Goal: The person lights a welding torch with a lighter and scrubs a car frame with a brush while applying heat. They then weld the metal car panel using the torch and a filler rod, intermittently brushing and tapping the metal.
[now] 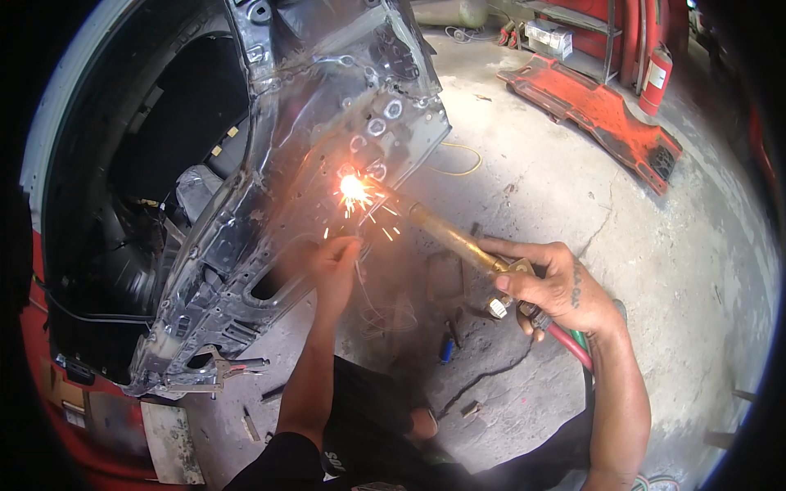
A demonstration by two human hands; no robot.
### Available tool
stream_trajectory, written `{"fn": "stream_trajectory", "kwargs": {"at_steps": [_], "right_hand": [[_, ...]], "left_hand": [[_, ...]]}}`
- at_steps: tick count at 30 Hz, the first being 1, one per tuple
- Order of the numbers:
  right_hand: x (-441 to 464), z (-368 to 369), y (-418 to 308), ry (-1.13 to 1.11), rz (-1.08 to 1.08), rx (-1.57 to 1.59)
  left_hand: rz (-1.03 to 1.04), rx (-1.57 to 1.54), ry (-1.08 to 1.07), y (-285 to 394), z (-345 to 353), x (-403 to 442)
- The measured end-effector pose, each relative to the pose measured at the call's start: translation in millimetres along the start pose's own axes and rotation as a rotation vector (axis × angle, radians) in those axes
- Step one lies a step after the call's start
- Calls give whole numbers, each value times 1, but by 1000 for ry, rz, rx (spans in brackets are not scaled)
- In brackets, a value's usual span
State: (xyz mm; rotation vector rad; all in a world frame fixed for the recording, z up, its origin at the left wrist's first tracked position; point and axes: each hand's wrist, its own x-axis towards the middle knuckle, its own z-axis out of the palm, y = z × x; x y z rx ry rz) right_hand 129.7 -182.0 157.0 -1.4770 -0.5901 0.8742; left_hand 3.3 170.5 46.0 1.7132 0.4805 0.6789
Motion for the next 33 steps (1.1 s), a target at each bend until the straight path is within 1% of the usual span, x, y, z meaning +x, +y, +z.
{"fn": "stream_trajectory", "kwargs": {"at_steps": [2, 4, 5, 6, 8, 10, 13, 15, 16, 19, 22, 25, 28, 30, 32, 33], "right_hand": [[-4, 0, -1, 9, 3, -1], [-14, 0, -4, 30, 29, -3], [-20, 2, -3, 69, 29, -2], [-26, 6, -1, 113, 46, 0], [-46, 12, 11, 211, 117, 1], [-65, 11, 21, 271, 168, 7], [-82, 2, 49, 347, 170, 23], [-87, -1, 60, 383, 164, 26], [-89, -1, 63, 389, 171, 22], [-95, -7, 69, 383, 229, 28], [-93, -11, 70, 356, 261, 22], [-92, -12, 70, 363, 275, 12], [-91, -13, 71, 368, 271, 15], [-90, -13, 73, 365, 264, 0], [-90, -13, 73, 350, 268, -37], [-89, -12, 72, 345, 261, -57]], "left_hand": [[-20, -14, -70, -14, 12, -7], [-93, 23, -171, -20, 30, -18], [-147, 36, -231, -26, 39, -28], [-114, 41, -344, -51, 46, -34], [-352, 29, -473, -99, 61, -59], [-557, 71, -565, -129, 76, -79], [-688, 170, -610, -199, 97, -109], [-619, 213, -568, -250, 113, -131], [-587, 235, -550, -250, 123, -136], [-680, 185, -567, -253, 139, -164], [-659, 166, -704, -273, 153, -180], [-204, 269, -593, -321, 165, -197], [-227, 497, -250, -398, 141, -204], [-137, 968, -253, -473, 94, -191], [208, 1091, 240, -505, 55, -193], [162, 1092, 283, -481, 36, -180]]}}
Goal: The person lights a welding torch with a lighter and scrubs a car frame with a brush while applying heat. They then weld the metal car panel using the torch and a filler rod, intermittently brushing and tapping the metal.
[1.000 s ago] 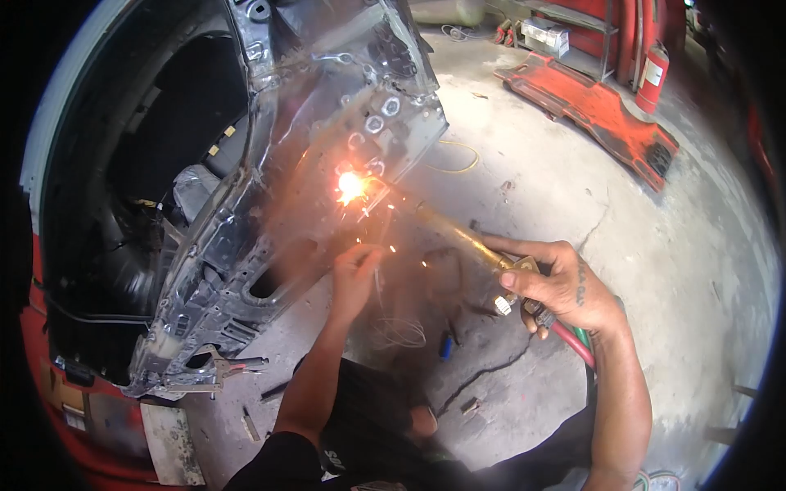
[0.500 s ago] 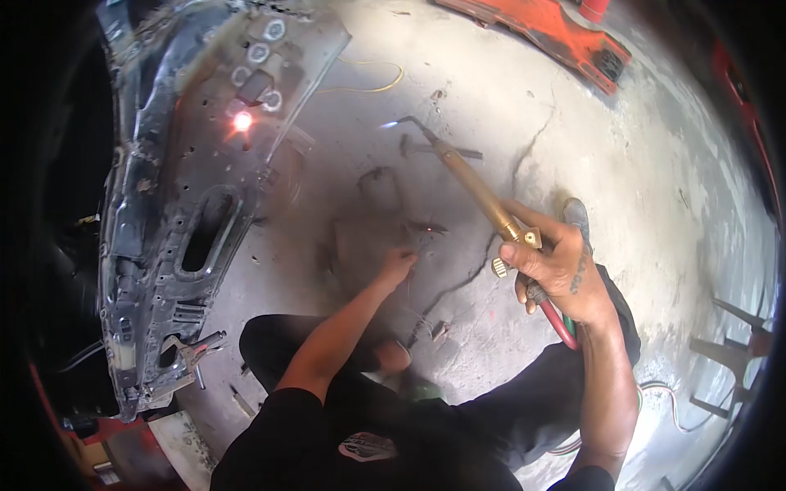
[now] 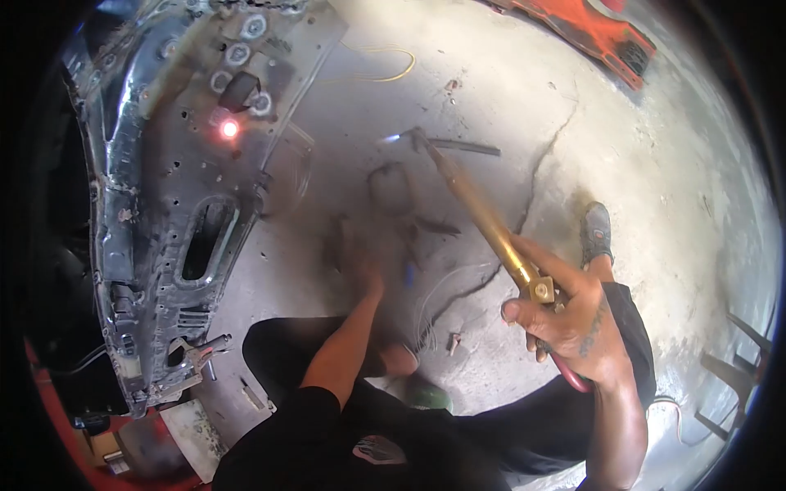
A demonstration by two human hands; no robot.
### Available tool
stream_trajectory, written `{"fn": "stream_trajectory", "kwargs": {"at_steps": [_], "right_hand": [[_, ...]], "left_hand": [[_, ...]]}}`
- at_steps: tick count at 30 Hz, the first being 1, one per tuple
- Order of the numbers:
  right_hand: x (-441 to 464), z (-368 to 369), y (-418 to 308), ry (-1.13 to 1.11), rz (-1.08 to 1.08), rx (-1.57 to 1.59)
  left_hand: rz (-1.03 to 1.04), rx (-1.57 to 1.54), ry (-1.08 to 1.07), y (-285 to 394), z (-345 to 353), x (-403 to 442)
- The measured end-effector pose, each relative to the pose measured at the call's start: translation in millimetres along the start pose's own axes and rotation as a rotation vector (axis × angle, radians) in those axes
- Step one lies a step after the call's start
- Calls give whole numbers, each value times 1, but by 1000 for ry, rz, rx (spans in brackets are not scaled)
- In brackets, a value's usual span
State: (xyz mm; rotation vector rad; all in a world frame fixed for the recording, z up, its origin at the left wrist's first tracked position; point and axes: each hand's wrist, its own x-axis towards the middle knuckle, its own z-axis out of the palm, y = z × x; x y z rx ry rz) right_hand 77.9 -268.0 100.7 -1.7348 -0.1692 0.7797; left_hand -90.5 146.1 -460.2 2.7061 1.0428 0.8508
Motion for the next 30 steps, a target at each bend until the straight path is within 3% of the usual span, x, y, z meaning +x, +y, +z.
{"fn": "stream_trajectory", "kwargs": {"at_steps": [3, 7, 10, 13, 15, 18, 21, 23, 26, 30], "right_hand": [[1, 3, -4, -17, 42, 5], [0, 7, -9, 0, 31, -8], [-1, 10, -6, 30, 21, 47], [-4, 7, -10, 76, 39, 125], [-8, 3, -8, 131, 3, 155], [-15, -9, -3, 206, -30, 181], [-19, -22, 2, 299, -37, 227], [-20, -31, 6, 353, -15, 236], [-18, -37, 15, 432, 7, 266], [-12, -38, 16, 462, 69, 321]], "left_hand": [[-301, -43, -453, 2, -74, 33], [-419, 199, -562, -30, -48, 4], [13, 196, -295, 21, -75, 22], [-6, 75, -911, 100, -78, 57], [138, -397, -726, 142, -68, 59], [-306, -758, -1043, 213, -31, 88], [-389, -941, -981, 268, 41, 117], [-557, -1015, -999, 311, 63, 153], [-611, -1072, -1070, 339, 94, 190], [-460, -735, -1073, 346, 114, 209]]}}
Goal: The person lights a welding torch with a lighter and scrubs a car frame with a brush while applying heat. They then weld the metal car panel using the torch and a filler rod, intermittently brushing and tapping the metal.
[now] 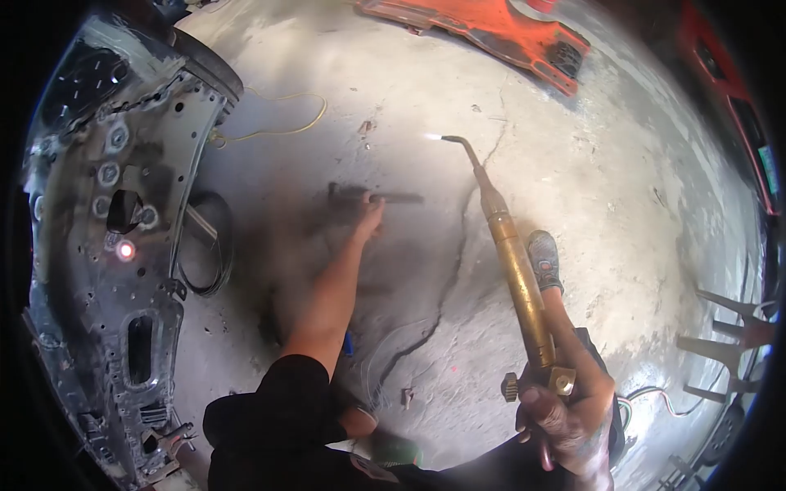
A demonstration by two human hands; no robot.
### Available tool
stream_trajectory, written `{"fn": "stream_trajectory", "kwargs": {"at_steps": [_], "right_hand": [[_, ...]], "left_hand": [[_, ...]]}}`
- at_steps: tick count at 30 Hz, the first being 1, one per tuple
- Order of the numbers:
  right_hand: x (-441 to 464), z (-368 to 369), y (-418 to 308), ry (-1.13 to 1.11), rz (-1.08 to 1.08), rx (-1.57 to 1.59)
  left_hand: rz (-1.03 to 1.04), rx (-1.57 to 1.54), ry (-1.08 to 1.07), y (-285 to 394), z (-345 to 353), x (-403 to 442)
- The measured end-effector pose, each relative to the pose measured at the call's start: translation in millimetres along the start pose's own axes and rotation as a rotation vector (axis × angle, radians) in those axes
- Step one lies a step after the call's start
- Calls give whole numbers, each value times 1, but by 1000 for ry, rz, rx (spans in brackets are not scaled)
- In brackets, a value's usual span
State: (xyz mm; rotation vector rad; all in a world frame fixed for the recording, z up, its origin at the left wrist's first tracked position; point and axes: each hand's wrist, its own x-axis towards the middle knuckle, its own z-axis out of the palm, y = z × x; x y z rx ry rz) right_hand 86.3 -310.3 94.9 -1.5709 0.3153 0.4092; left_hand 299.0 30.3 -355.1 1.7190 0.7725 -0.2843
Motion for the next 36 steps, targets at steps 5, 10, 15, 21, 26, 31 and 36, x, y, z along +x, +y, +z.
{"fn": "stream_trajectory", "kwargs": {"at_steps": [5, 10, 15, 21, 26, 31, 36], "right_hand": [[-2, 4, 3, -49, -13, -16], [-9, 16, 1, -107, -92, -21], [-15, 25, -1, -121, -243, -93], [-10, 32, 0, -155, -303, -53], [-5, 39, 5, -144, -303, -55], [-2, 40, 8, -175, -285, -65], [0, 42, 8, -183, -290, -69]], "left_hand": [[193, 446, 234, -67, -2, 5], [717, 173, 395, -112, -49, -87], [484, 207, 237, -105, -133, -207], [557, 150, 342, -5, -271, -368], [957, 653, 656, 56, -349, -426], [964, 1047, 714, 97, -372, -443], [730, 1326, 794, 119, -377, -427]]}}
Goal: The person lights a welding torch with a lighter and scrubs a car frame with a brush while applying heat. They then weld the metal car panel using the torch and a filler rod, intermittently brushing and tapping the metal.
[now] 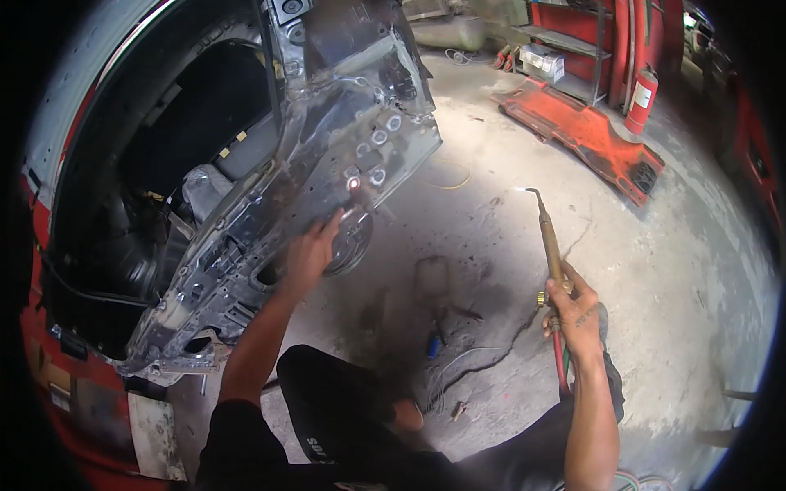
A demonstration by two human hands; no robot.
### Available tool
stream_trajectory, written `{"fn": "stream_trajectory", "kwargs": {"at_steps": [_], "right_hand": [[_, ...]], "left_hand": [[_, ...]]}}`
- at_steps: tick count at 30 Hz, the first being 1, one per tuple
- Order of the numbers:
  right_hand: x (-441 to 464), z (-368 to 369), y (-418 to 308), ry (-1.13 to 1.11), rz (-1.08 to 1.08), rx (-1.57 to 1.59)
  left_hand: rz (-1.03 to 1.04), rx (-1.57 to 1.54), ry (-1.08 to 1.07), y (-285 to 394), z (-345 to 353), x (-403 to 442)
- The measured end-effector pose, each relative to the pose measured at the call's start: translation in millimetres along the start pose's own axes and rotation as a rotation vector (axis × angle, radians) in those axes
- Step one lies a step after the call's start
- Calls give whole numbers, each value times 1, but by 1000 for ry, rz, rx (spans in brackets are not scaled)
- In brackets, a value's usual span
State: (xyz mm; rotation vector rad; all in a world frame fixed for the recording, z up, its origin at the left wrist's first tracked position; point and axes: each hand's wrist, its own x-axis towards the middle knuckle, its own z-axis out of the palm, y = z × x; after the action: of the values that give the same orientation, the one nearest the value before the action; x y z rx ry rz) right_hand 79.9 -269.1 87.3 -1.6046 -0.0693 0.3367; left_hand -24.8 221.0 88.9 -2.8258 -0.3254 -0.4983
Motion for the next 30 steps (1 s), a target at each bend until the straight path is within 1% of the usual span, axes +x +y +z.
{"fn": "stream_trajectory", "kwargs": {"at_steps": [3, 6, 9, 12, 15, 18, 21, 24, 27, 30], "right_hand": [[2, 1, 0, -10, -2, -15], [2, 3, -4, -23, 7, -40], [0, 10, -3, -37, 11, -37], [-1, 7, -1, -43, 4, -40], [1, 4, -3, -25, -8, -43], [1, 7, -7, -22, -7, -37], [1, 2, 1, -24, -32, -60], [-2, 9, -6, -23, 9, -44], [2, 5, 5, -28, -11, -60], [2, 4, 2, -34, -21, -62]], "left_hand": [[-38, 40, 2, 10, 6, 3], [24, -1, -25, 7, 4, -2], [-11, -46, 13, -5, 7, 7], [-49, -54, 6, 8, 7, 10], [17, 11, -8, 8, -4, 3], [-42, -46, 17, 1, 8, 7], [89, -57, 23, 0, 7, -2], [-4, -72, 67, -6, 11, 1], [-47, -67, 10, 1, 15, -2], [54, -35, 3, -1, 10, -17]]}}
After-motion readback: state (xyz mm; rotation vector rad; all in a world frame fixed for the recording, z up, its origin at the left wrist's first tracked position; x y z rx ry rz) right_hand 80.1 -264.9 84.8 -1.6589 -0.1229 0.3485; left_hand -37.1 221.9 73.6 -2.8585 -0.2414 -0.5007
